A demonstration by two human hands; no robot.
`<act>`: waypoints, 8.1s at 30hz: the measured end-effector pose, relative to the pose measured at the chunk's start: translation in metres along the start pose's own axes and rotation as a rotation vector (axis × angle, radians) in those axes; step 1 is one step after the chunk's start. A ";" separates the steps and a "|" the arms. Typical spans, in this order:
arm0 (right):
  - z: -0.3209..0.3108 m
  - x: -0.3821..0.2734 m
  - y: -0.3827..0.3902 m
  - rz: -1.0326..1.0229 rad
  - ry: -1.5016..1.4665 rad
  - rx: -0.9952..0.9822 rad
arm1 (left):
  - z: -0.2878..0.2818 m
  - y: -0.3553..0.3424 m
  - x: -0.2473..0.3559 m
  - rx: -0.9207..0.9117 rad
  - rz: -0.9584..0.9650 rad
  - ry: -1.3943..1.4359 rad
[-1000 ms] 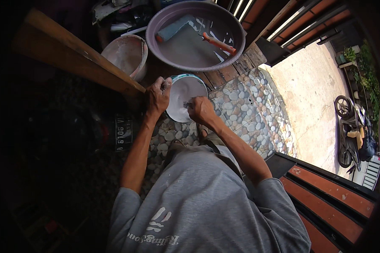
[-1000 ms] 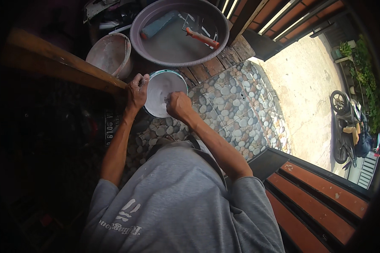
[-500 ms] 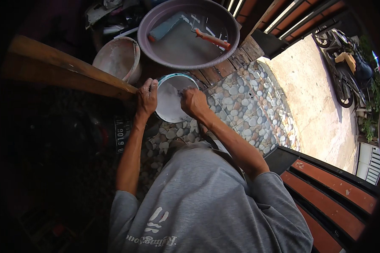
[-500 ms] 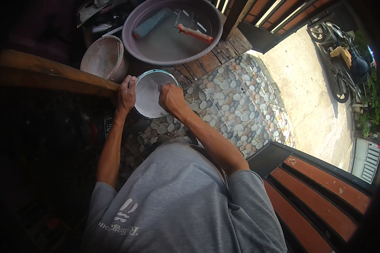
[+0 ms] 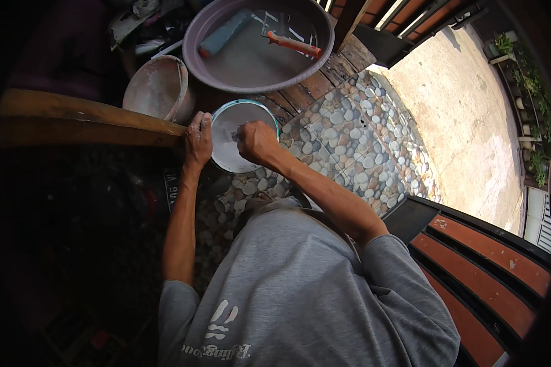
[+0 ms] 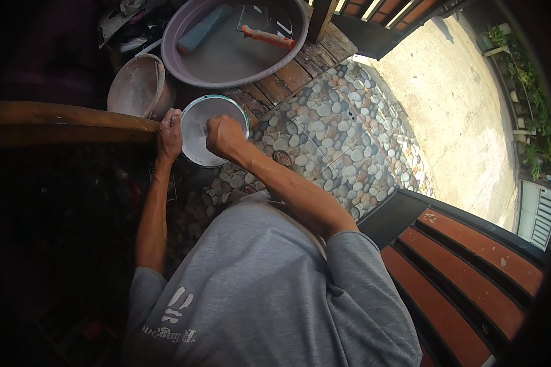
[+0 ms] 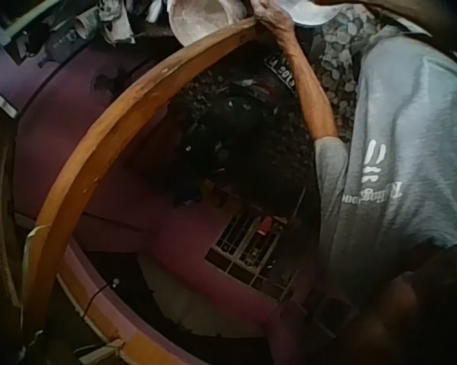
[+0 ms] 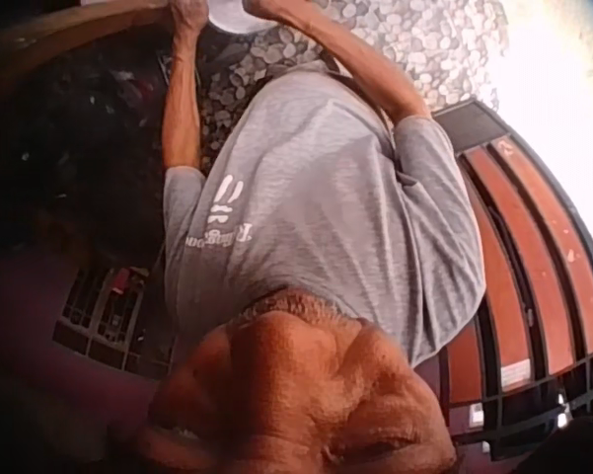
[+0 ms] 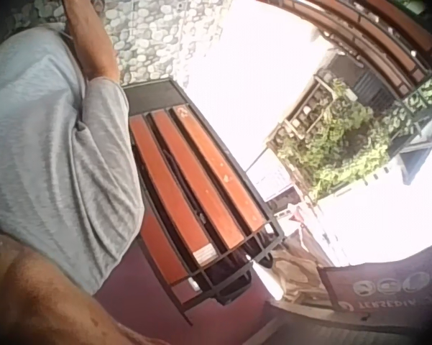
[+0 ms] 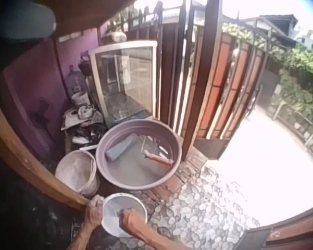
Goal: The person stirs a white substance in a bucket with a wooden stick and then uses a putty knife to transfer it onto a piece of cloth, which they then gather and squeeze.
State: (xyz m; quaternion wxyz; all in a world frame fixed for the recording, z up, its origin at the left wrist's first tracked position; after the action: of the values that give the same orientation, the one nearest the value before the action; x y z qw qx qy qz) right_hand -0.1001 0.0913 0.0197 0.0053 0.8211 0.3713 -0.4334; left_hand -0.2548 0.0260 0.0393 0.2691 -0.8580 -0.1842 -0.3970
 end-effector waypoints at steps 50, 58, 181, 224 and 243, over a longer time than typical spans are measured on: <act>0.009 -0.006 0.017 0.233 -0.092 -0.047 | 0.003 0.006 -0.005 0.119 0.017 -0.022; -0.019 0.011 0.017 -0.002 0.123 0.002 | -0.001 0.009 -0.004 0.042 -0.091 0.026; -0.016 0.007 0.007 -0.023 0.236 -0.093 | -0.002 0.004 -0.007 0.086 -0.067 0.089; -0.005 -0.002 -0.007 0.085 0.094 -0.044 | -0.004 0.007 -0.007 0.072 -0.093 0.101; -0.016 0.000 0.003 0.046 0.243 -0.097 | -0.006 0.006 -0.008 0.044 -0.083 0.113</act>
State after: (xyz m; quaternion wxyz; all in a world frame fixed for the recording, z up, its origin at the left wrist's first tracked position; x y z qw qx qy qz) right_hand -0.0872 0.0938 0.0286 0.0100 0.8747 0.3708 -0.3119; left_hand -0.2602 0.0168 0.0340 0.2811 -0.8197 -0.2126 -0.4516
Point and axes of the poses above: each hand's wrist, its own y-axis away from the middle knuckle, its own z-axis out of the palm, x = y × z, the point moved 1 cm from there along -y, towards the middle knuckle, and after that the axes turned 5 degrees about x, right-handed, at the moved point
